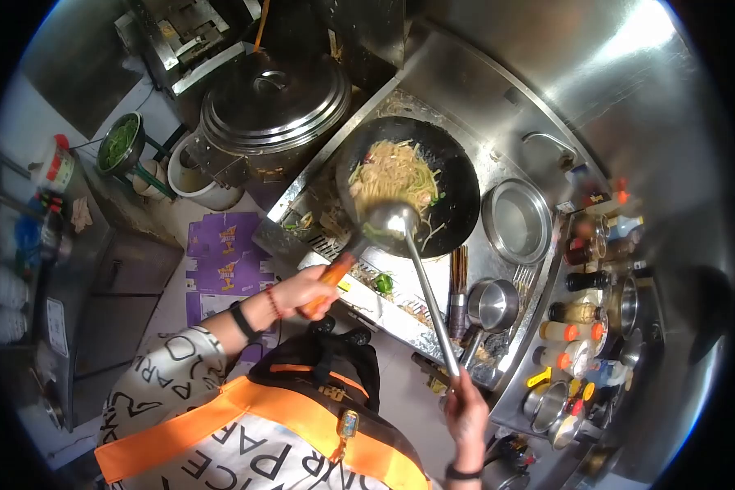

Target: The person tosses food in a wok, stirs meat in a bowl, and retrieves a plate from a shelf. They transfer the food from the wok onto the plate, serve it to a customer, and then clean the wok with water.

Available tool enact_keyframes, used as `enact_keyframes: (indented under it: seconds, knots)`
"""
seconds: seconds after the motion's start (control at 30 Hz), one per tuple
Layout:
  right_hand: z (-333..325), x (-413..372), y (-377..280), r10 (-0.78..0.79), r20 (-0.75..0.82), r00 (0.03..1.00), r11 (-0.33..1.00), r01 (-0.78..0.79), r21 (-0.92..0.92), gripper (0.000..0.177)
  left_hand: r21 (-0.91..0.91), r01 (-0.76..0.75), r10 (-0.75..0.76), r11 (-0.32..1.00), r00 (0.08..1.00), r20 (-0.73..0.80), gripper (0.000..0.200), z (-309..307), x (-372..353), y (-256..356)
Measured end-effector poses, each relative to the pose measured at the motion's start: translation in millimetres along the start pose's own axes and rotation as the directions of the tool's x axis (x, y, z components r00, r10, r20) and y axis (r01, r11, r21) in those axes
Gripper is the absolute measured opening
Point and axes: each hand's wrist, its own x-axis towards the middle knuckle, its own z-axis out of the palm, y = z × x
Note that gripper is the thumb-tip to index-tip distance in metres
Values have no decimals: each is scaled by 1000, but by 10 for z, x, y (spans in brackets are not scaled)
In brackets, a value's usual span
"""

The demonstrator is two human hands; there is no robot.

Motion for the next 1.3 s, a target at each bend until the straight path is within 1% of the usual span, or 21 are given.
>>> enact_keyframes:
  seconds: [0.03, 0.1, 0.13, 0.17, 0.23, 0.3, 0.33, 0.37, 0.4, 0.5, 0.53, 0.6, 0.67, 0.7, 0.73, 0.77, 0.8, 0.9, 1.1, 1.23, 1.3]
  knots:
    - [-204, 12, -44, 534, 84, 841, 698, -495, 517, 38, 44, 51, -50, 998, 998, -29, 30, -57, -81, -8]
    - [-497, 159, -26, 462, 218, 860, 719, -506, 476, 35, 21, 18, -20, 1000, 996, 87, 17, -168, 59, -52]
    - [-612, 386, 60, 134, 154, 979, 984, -113, -137, 36, 39, -4, 3, 999, 999, 40, 13, -65, 122, 53]
    - [-504, 572, -67, -187, 314, 931, 659, 356, -662, 36, 63, -32, 32, 997, 999, -3, 10, 49, 203, 173]
    - [-139, 828, -496, -291, 261, 921, 665, 391, -637, 38, 19, -116, 115, 993, 992, 58, 11, -16, 585, 79]
    - [156, 1025, -597, -397, 196, 897, 510, 393, -765, 41, 97, -140, 128, 985, 985, 118, 9, -22, 577, -132]
    - [158, 1013, -541, -398, 168, 902, 525, 374, -765, 41, -36, -95, 95, 995, 995, 12, 17, 50, 361, -189]
    - [137, 987, -481, -476, 126, 870, 665, 450, -596, 41, -50, -86, 90, 995, 992, 86, 27, -110, 285, -370]
    - [105, 966, -443, -548, 70, 833, 751, 528, -396, 42, -21, -4, 5, 1000, 999, 43, 28, -178, 101, -416]
    - [-207, 598, -274, -326, 56, 944, 928, 330, -174, 45, -63, 31, -29, 998, 999, 45, 24, -42, -113, -194]
    - [-153, 584, -199, -320, 57, 946, 930, 325, -173, 45, -49, -45, 50, 998, 994, 100, 18, -6, -25, -97]
    - [2, 551, -26, -131, 30, 991, 986, 127, 108, 45, -87, -45, 50, 995, 997, 57, 11, 120, 297, 127]
    - [411, 619, -165, -169, 33, 985, 985, 167, 51, 44, -99, -46, 53, 994, 996, 73, 10, 75, 586, 109]
    - [578, 935, 266, -440, 5, 898, 887, 435, -155, 43, 3, -65, 64, 998, 996, 62, 10, 32, 685, 64]
    - [843, 1009, 272, -510, -60, 858, 856, 500, -131, 43, 112, -79, 74, 991, 996, 53, 10, 15, 747, 47]
    - [994, 1055, 272, -495, -31, 868, 861, 486, -146, 44, 87, -123, 118, 989, 991, 55, 11, 24, 751, 13]
    - [1109, 1005, 151, -342, 16, 940, 936, 342, -83, 43, 84, -129, 126, 988, 991, 41, 11, 21, 770, 2]
    - [1166, 801, 43, -302, 86, 949, 945, 310, -105, 42, 131, -89, 91, 987, 996, -10, 12, -6, 827, -2]
    - [635, 344, 928, -204, -222, 953, 977, 184, -108, 37, 202, -75, 74, 977, 997, 16, 10, -161, 914, -21]
    - [458, -128, 1029, 10, -241, 971, 998, -23, -50, 34, 249, -20, 10, 968, 999, 42, 20, -163, 887, 76]
    - [509, -282, 1282, 8, -244, 970, 1000, -13, -17, 34, 304, 9, -8, 953, 1000, -4, 24, -106, 823, 146]
